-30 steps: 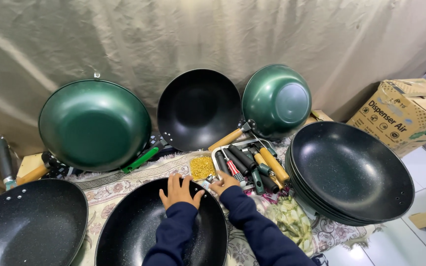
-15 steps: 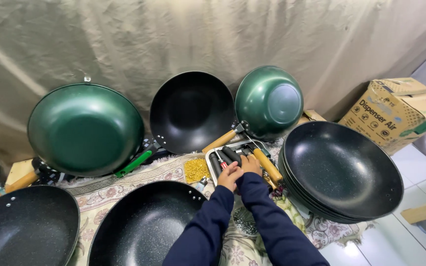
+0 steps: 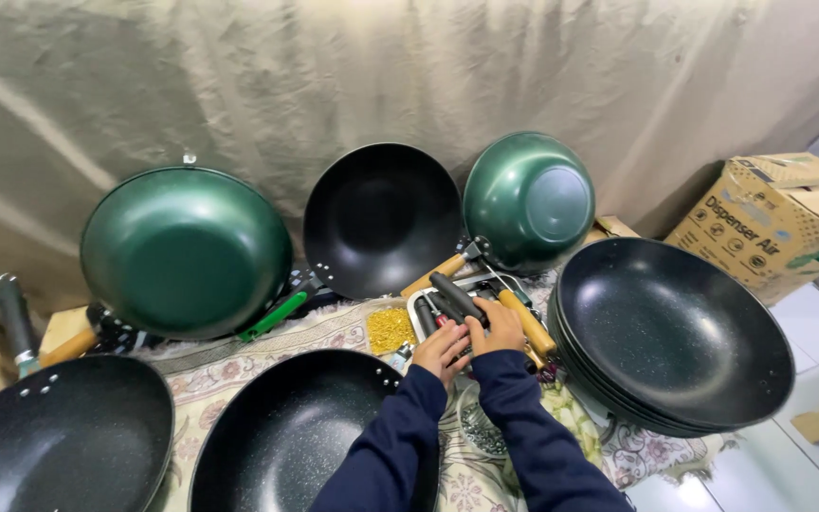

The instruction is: Assembling or repairing woks by tightening screws and handling small components

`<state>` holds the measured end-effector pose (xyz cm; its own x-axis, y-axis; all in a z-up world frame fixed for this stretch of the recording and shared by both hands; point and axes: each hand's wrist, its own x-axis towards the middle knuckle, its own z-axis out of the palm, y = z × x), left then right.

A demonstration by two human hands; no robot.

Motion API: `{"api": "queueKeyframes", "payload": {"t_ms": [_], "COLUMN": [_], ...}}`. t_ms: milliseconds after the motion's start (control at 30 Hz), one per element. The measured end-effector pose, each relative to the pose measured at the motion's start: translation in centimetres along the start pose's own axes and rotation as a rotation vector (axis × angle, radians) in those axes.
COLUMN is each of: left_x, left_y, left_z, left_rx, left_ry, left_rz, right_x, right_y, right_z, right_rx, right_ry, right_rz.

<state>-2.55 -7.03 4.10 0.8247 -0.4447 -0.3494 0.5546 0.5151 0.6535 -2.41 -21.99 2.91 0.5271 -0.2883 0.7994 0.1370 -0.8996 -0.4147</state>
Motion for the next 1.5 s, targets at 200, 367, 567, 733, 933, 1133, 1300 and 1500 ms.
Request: {"api": "queueKeyframes", "payload": {"t_ms": [200, 367, 567, 733, 933, 1133, 1300, 1500], "left_x": [-1.6, -12.1, -21.8, -25.5, -25.7, -25.6, -26.0, -25.9], "left_y": [3.8, 10.1, 13.4, 14.9, 14.9, 15.1, 15.5, 16.3], "left_z": [-7.6, -8.2, -5.4, -3.2, -3.5, -4.0, -3.7, -4.1], "left_rx": [-0.065, 0.222, 0.470, 0.809, 0.917, 0.960, 1.068, 1.161], "left_ry": [-0.006, 0.116, 0.065, 0.144, 0.156, 0.156, 0.293, 0.520], "left_rz": [0.204, 0.461, 0.789, 1.016, 1.128, 1.176, 1.279, 1.345], "right_x": [-0.1, -5.8, -5.1, -5.7, -7.6, -6.7, -7.8, -8.7], "right_y": [-8.0, -9.9, -16.5, -19.1, -18.6, -20.9, -20.8, -20.1], "right_z": [-2.6, 2.5, 0.6, -0.1, 0.3, -1.5, -0.9, -1.4], "right_rx": [0.818, 1.406, 1.831, 1.886, 1.782, 1.812, 1.598, 1.703], "right_ry": [-0.480, -0.672, -0.871, -0.949, -0.888, -0.987, -1.069, -1.068], "right_rz": [0.530, 0.777, 0.972, 0.952, 1.231, 1.121, 1.333, 1.119]}}
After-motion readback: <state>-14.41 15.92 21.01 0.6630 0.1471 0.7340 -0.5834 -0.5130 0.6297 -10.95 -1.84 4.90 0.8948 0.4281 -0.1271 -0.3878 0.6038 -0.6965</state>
